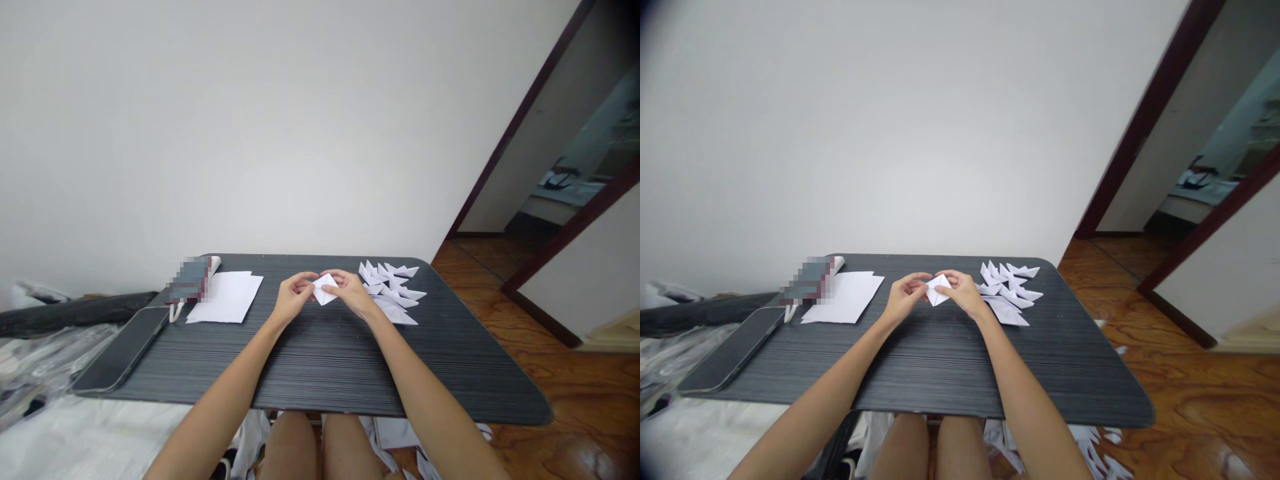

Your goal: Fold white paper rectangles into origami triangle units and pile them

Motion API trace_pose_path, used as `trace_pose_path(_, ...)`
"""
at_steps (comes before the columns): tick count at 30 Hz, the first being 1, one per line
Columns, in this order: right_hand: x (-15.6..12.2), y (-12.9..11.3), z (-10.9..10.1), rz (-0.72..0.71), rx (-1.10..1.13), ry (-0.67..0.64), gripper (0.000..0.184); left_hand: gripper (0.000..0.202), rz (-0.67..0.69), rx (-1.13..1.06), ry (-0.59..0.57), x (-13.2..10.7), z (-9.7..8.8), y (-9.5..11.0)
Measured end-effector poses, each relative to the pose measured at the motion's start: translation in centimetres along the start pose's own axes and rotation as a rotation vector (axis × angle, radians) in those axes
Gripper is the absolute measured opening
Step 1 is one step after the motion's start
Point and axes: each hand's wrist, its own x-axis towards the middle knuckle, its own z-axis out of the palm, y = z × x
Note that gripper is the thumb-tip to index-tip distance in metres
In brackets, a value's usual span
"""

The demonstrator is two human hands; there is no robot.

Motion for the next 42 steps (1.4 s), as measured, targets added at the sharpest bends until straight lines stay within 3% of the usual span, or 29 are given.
trace_pose_path(3,0.1,0.4,-0.3,0.037,0.052,-0.038,0.037,0.025,0.001,-0.016,-0.052,-0.1,0.0,0.2)
trace_pose_path(6,-0.1,0.2,-0.5,0.101,0.081,-0.080,0.051,0.019,-0.019,-0.027,-0.113,0.0,-0.2,0.2)
trace_pose_path(10,-0.4,-0.7,-0.6,0.099,0.108,-0.115,0.065,0.017,-0.035,-0.016,-0.073,0.2,-0.6,-0.3)
trace_pose_path(15,-0.4,-1.1,-0.8,0.047,0.138,-0.126,0.045,0.023,0.011,-0.001,-0.075,0.3,-0.9,-0.7)
trace_pose_path(18,-0.4,-1.0,-0.7,0.048,0.087,-0.113,0.028,0.025,0.097,0.165,-0.078,0.4,-1.0,-0.8)
trace_pose_path(21,-0.4,-1.1,-0.7,0.051,0.010,-0.084,0.031,0.021,0.211,0.381,-0.031,0.6,-1.3,-0.8)
trace_pose_path(24,-0.4,-1.1,-0.7,0.019,-0.220,-0.087,0.037,0.024,0.202,0.436,-0.011,0.6,-1.5,-0.9)
trace_pose_path(27,-0.5,-0.9,-0.8,-0.079,-0.434,-0.091,0.029,0.026,0.102,0.339,-0.083,0.5,-1.3,-0.9)
trace_pose_path(29,-0.5,-0.8,-0.8,-0.087,-0.444,-0.111,0.028,0.028,0.033,0.230,-0.135,0.3,-1.1,-0.7)
trace_pose_path(33,-0.5,-0.8,-0.8,0.011,-0.218,-0.217,0.033,0.031,-0.051,0.043,-0.188,0.2,-1.0,-0.1)
trace_pose_path(37,-0.6,-1.0,-0.8,0.068,0.040,-0.239,0.042,0.034,-0.081,-0.104,-0.190,0.3,-1.3,0.4)
trace_pose_path(42,-0.7,-1.1,-1.0,0.066,0.169,-0.255,0.028,0.029,-0.145,-0.328,-0.193,0.3,-1.5,0.3)
